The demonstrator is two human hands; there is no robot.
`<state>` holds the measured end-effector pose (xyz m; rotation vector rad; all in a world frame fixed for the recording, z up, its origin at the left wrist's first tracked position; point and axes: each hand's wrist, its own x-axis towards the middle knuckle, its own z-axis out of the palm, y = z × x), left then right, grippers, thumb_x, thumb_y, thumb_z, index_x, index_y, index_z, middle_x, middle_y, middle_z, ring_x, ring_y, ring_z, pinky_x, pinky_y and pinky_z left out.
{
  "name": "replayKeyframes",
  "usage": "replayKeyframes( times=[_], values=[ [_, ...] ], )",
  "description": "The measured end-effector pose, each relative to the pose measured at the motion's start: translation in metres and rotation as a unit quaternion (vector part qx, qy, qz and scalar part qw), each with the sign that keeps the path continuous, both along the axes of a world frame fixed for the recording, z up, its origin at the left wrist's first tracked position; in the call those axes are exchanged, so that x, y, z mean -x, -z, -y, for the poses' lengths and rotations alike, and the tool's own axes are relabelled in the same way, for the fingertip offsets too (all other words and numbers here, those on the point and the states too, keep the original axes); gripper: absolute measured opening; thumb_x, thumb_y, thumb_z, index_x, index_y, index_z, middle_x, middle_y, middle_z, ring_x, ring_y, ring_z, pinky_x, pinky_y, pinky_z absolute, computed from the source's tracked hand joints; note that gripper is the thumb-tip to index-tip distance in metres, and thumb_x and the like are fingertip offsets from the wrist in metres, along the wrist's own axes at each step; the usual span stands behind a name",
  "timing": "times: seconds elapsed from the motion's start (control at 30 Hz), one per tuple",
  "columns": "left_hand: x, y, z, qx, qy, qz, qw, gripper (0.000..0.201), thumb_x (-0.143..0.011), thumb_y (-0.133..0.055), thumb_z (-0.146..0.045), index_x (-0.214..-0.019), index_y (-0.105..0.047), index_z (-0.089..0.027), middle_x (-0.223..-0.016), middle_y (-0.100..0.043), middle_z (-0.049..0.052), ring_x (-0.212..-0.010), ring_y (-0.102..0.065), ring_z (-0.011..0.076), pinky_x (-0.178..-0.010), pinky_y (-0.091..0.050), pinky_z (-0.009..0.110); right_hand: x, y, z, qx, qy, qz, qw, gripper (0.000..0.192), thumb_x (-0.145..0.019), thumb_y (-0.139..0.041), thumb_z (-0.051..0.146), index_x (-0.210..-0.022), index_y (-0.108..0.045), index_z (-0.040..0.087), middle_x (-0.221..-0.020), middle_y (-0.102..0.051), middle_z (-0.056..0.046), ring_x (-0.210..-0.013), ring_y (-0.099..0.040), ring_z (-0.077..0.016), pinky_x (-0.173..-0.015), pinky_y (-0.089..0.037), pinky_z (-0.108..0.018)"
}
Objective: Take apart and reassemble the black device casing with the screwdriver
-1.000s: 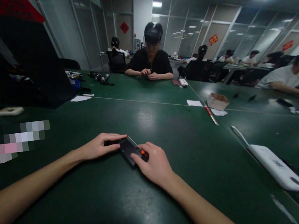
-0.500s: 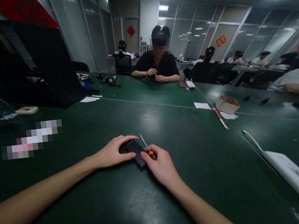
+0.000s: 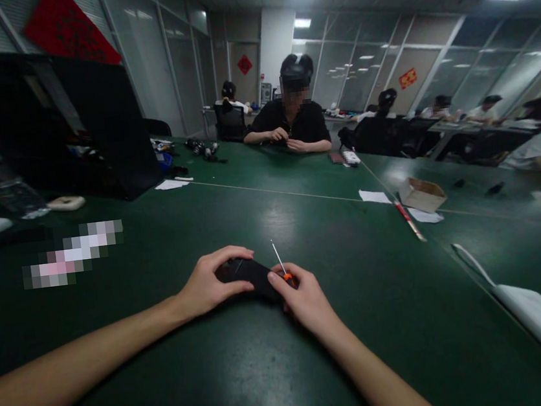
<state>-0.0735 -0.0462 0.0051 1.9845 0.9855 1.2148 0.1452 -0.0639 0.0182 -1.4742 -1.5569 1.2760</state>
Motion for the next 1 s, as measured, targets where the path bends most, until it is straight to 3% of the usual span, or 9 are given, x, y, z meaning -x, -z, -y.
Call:
replayKeyframes(
  times=[0.1, 0.23, 0.33, 0.5, 0.67, 0.77, 0.87, 1.0],
  values=[
    [0.000, 0.000, 0.000, -0.003, 0.036, 0.039, 0.999, 0.037, -0.086, -0.066, -0.039, -0.118, -0.066, -0.019, -0.125, -0.065, 0.010, -0.118, -0.058, 0.0242, -0.103, -0.044, 0.037, 0.000, 0.002, -0.001, 0.026, 0.029, -0.073, 0.997, 0.050, -0.078, -0.066, 0.059, -0.108, -0.063, 0.019, -0.053, -0.044, 0.008, -0.036, -0.034, -0.0058, -0.033, -0.027, -0.017],
    [0.000, 0.002, -0.004, 0.078, 0.055, 0.068, 0.993, 0.036, -0.097, -0.047, -0.036, -0.124, -0.064, -0.019, -0.125, -0.067, 0.009, -0.118, -0.059, 0.0218, -0.105, -0.042, 0.035, -0.001, 0.006, -0.003, 0.020, 0.060, -0.119, 0.991, 0.049, -0.075, -0.071, 0.057, -0.103, -0.065, 0.017, -0.052, -0.042, 0.009, -0.036, -0.032, -0.0044, -0.031, -0.027, -0.016],
    [0.000, 0.001, -0.006, 0.119, 0.058, 0.051, 0.990, 0.034, -0.097, -0.048, -0.036, -0.117, -0.069, -0.019, -0.118, -0.071, 0.007, -0.111, -0.063, 0.0217, -0.100, -0.044, 0.034, -0.002, 0.008, -0.004, 0.008, 0.063, -0.126, 0.990, 0.045, -0.077, -0.070, 0.056, -0.098, -0.065, 0.016, -0.051, -0.041, 0.009, -0.035, -0.031, -0.0037, -0.030, -0.026, -0.015],
    [-0.003, -0.003, -0.003, 0.131, 0.009, 0.073, 0.989, 0.033, -0.094, -0.051, -0.038, -0.108, -0.072, -0.017, -0.113, -0.072, 0.009, -0.109, -0.064, 0.0240, -0.100, -0.045, 0.037, -0.002, 0.011, -0.005, -0.006, 0.053, -0.145, 0.988, 0.044, -0.078, -0.069, 0.056, -0.098, -0.066, 0.016, -0.049, -0.042, 0.009, -0.035, -0.033, -0.0045, -0.030, -0.027, -0.014],
    [-0.015, 0.009, -0.005, 0.196, 0.062, 0.209, 0.956, 0.052, -0.088, -0.061, -0.044, -0.134, -0.054, -0.019, -0.135, -0.060, 0.014, -0.122, -0.058, 0.0269, -0.101, -0.047, 0.039, 0.003, 0.017, -0.004, -0.024, 0.092, -0.223, 0.970, 0.045, -0.078, -0.069, 0.054, -0.102, -0.065, 0.017, -0.050, -0.046, 0.008, -0.034, -0.035, -0.0038, -0.030, -0.026, -0.014],
    [-0.018, 0.013, -0.011, 0.246, 0.077, 0.221, 0.941, 0.068, -0.079, -0.074, -0.040, -0.137, -0.048, -0.017, -0.138, -0.057, 0.016, -0.124, -0.056, 0.0294, -0.106, -0.043, 0.043, 0.006, 0.019, -0.005, -0.031, 0.095, -0.236, 0.967, 0.044, -0.077, -0.071, 0.053, -0.102, -0.064, 0.018, -0.053, -0.047, 0.009, -0.035, -0.037, -0.0034, -0.031, -0.027, -0.013],
    [0.001, -0.009, -0.013, 0.287, 0.051, 0.262, 0.920, 0.055, -0.086, -0.065, -0.044, -0.133, -0.052, -0.018, -0.140, -0.054, 0.016, -0.124, -0.056, 0.0303, -0.107, -0.042, 0.049, 0.004, 0.019, -0.007, -0.032, 0.097, -0.238, 0.966, 0.043, -0.077, -0.070, 0.054, -0.100, -0.064, 0.018, -0.055, -0.045, 0.009, -0.037, -0.036, -0.0028, -0.031, -0.026, -0.012],
    [0.056, -0.065, 0.002, 0.164, -0.013, 0.333, 0.928, 0.037, -0.092, -0.059, -0.038, -0.120, -0.060, -0.015, -0.127, -0.061, 0.012, -0.114, -0.061, 0.0250, -0.100, -0.048, 0.045, -0.001, 0.018, -0.008, -0.024, 0.093, -0.239, 0.966, 0.042, -0.078, -0.069, 0.055, -0.097, -0.062, 0.018, -0.049, -0.041, 0.011, -0.034, -0.032, -0.0028, -0.030, -0.024, -0.012]
  ],
)
